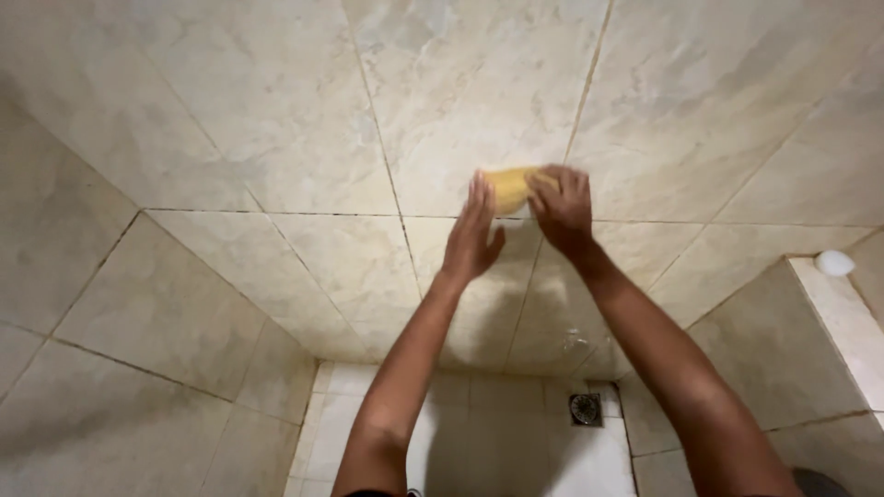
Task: The person scrubs the grout lines and surface of beige wall tiles in a bathroom using a yellow sponge. They work along the lower sections of the wall near the floor drain and later scrub the wall area above the toilet cistern.
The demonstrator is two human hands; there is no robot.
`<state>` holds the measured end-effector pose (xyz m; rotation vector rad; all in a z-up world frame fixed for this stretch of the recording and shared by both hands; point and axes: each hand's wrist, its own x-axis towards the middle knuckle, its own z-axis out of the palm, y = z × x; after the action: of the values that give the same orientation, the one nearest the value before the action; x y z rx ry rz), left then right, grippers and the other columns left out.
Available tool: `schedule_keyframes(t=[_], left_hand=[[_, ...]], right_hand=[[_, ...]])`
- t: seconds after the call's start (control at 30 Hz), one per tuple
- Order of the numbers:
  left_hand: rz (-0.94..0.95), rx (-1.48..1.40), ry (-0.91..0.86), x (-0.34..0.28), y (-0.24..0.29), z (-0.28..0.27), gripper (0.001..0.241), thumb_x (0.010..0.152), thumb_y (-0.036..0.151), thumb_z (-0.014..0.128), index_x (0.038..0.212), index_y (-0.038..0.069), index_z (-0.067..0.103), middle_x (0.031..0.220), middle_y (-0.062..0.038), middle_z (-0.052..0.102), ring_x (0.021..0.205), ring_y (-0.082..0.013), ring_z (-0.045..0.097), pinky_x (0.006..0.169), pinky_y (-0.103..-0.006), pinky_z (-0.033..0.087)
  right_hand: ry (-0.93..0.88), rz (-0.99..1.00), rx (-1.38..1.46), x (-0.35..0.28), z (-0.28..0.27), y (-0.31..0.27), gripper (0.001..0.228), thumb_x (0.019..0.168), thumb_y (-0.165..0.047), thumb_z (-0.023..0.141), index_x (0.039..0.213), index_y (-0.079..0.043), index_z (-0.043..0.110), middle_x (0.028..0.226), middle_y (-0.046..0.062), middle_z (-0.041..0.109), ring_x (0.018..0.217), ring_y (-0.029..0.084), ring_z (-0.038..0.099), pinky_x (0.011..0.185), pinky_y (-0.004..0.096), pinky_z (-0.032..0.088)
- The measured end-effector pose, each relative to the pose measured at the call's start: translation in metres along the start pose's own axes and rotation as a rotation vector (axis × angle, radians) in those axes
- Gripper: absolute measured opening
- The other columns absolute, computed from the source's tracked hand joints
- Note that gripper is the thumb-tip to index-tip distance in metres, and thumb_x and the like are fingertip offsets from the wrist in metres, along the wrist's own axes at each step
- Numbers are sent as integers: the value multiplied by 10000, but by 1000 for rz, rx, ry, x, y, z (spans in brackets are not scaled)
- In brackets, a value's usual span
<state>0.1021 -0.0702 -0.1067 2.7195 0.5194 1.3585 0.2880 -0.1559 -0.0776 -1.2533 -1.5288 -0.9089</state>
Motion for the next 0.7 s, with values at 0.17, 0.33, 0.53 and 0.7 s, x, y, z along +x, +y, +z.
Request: schedule_keyframes(t=[0.17, 0.33, 0.53, 0.7], left_hand=[[103, 94, 150, 50, 5, -63, 896, 920, 105, 681, 1642, 44, 154, 1711, -232, 144, 1588, -423, 211, 1260, -513, 333], [123, 143, 243, 57, -6, -96, 860, 952, 94, 673, 1653, 64, 177, 1716, -225, 174, 1598, -419, 235, 1287, -504, 340], [30, 157, 200, -4, -49, -78, 867, 921, 108, 689, 1634, 33, 200, 1694, -250, 210, 1563, -472, 261, 1249, -521, 327], [-160, 191, 17, -59, -81, -52, 923, 876, 127, 734, 1615, 38, 188, 1687, -240, 196, 1549, -440, 241, 1199, -519, 335]], right_hand=[[9, 19, 53, 66, -16, -29, 437, 869, -87, 799, 1294, -86, 693, 1302, 153, 596, 1191, 375, 503, 1032, 476, 416], [34, 35, 99, 85, 3, -54, 489, 896, -99, 787, 1370, -74, 671, 1383, 168, 568, 1239, 387, 463, 1075, 488, 397], [-62, -104, 13, 40, 53, -67, 476, 920, -137, 756, 1388, -137, 667, 1360, 144, 587, 1202, 356, 521, 1038, 492, 420], [-160, -163, 31, -17, 104, -65, 401, 901, -114, 760, 1292, -175, 694, 1284, 84, 607, 1146, 298, 555, 992, 445, 442]])
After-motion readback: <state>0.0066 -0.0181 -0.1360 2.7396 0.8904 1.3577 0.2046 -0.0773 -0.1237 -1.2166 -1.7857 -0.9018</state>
